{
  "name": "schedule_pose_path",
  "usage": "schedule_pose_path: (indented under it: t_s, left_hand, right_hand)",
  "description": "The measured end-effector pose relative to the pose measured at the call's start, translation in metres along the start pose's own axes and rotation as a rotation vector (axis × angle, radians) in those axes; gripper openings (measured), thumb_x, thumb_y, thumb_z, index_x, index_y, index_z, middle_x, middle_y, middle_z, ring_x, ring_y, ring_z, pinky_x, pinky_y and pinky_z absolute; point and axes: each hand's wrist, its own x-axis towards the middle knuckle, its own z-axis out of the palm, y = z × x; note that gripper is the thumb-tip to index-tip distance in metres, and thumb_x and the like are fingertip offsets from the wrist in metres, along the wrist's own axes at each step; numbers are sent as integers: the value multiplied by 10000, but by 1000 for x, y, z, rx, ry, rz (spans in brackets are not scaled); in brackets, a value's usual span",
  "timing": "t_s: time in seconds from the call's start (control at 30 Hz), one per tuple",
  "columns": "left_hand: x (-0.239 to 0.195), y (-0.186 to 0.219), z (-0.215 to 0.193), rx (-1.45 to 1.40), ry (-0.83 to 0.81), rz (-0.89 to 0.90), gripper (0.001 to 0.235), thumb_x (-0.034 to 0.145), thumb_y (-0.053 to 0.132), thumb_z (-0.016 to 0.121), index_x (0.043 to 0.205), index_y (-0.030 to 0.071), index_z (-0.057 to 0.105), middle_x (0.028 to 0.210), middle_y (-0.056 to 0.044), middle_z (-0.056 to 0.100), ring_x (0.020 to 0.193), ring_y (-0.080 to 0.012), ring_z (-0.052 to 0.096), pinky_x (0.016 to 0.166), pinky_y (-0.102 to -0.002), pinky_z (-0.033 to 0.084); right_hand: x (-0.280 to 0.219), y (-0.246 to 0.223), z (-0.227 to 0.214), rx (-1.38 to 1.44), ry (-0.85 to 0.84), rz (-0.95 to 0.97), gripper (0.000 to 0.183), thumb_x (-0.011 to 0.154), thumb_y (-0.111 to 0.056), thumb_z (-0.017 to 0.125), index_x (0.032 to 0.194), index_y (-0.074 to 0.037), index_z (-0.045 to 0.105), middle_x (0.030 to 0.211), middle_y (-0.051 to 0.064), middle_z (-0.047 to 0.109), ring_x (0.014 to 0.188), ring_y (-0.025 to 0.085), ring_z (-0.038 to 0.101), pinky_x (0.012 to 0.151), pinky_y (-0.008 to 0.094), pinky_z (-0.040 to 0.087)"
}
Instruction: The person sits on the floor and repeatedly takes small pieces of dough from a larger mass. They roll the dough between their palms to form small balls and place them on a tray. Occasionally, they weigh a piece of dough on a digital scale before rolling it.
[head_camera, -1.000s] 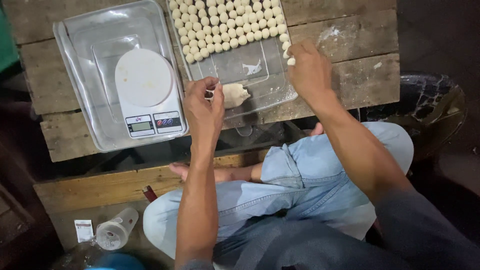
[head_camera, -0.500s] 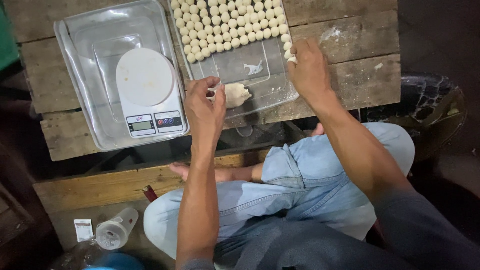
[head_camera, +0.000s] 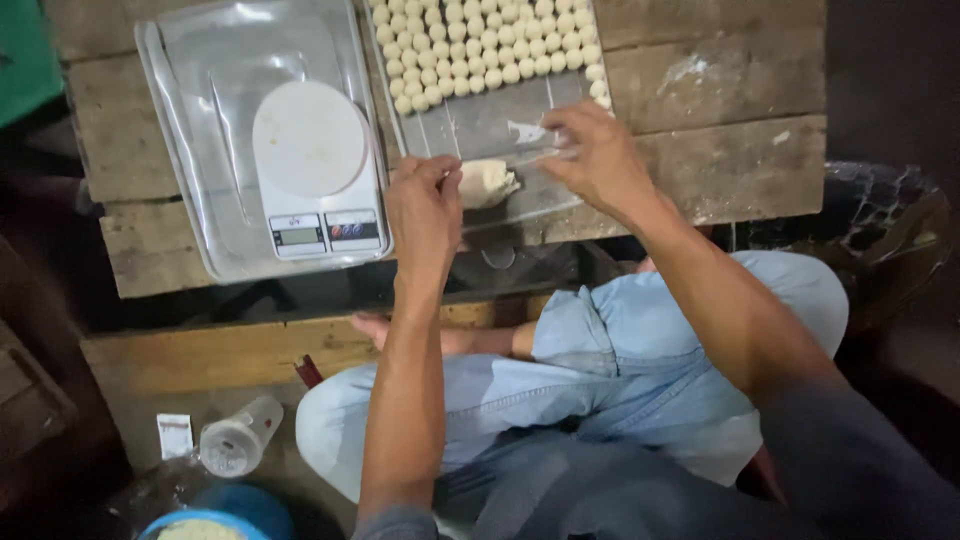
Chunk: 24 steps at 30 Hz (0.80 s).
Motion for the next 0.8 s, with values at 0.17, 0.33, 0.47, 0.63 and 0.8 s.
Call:
schedule_pose_path:
  t_s: [0.17,0.33,0.47,0.63,0.8]
  left_hand:
    - [2,3,-3,166,-113,98,286,885,96,754,1166,54,723,1097,-158,614,931,-428,611,783,-512,525]
    - [-4,26,9,426,-276,96,666,727,139,886,1342,68,643,1363,-157,576,1224,-412,523,975,-554,503]
    - [-12,11,38,556,-317,111,763,686,170,855,1403,204,595,1453,6,551,1338,-349,441,1020,-578,475]
    - [-20,1,53,593,-179,182,520,844,137,697,1358,171,631,1393,19,605,1290,-295,478,1018,-501,421]
    - [-25,-2,59,602,-134,228,519,905,121,650,1420,140,591,1446,-25,561,1299,-319,458,1036,-500,391]
  right_hand:
    - [-1,5,34,9,-202,-222,581,842,-207,880,1332,15,660,1201,279,652,1024,493,679,867,532,560]
    - [-4,6,46,-93,-193,-323,500,868,-238,798,1265,40,673,1096,267,672,984,473,677,835,526,557]
    - [-5,6,47,-212,-193,-336,434,788,-77,826,1188,-28,666,989,182,646,900,413,686,792,489,570]
    - [-6,10,55,-110,-119,-227,254,838,-136,804,1076,-89,729,872,137,678,805,354,702,691,426,567]
    - [-9,28,66,233,-59,143,208,788,-287,891,955,-197,805,768,-5,716,705,93,644,651,239,539]
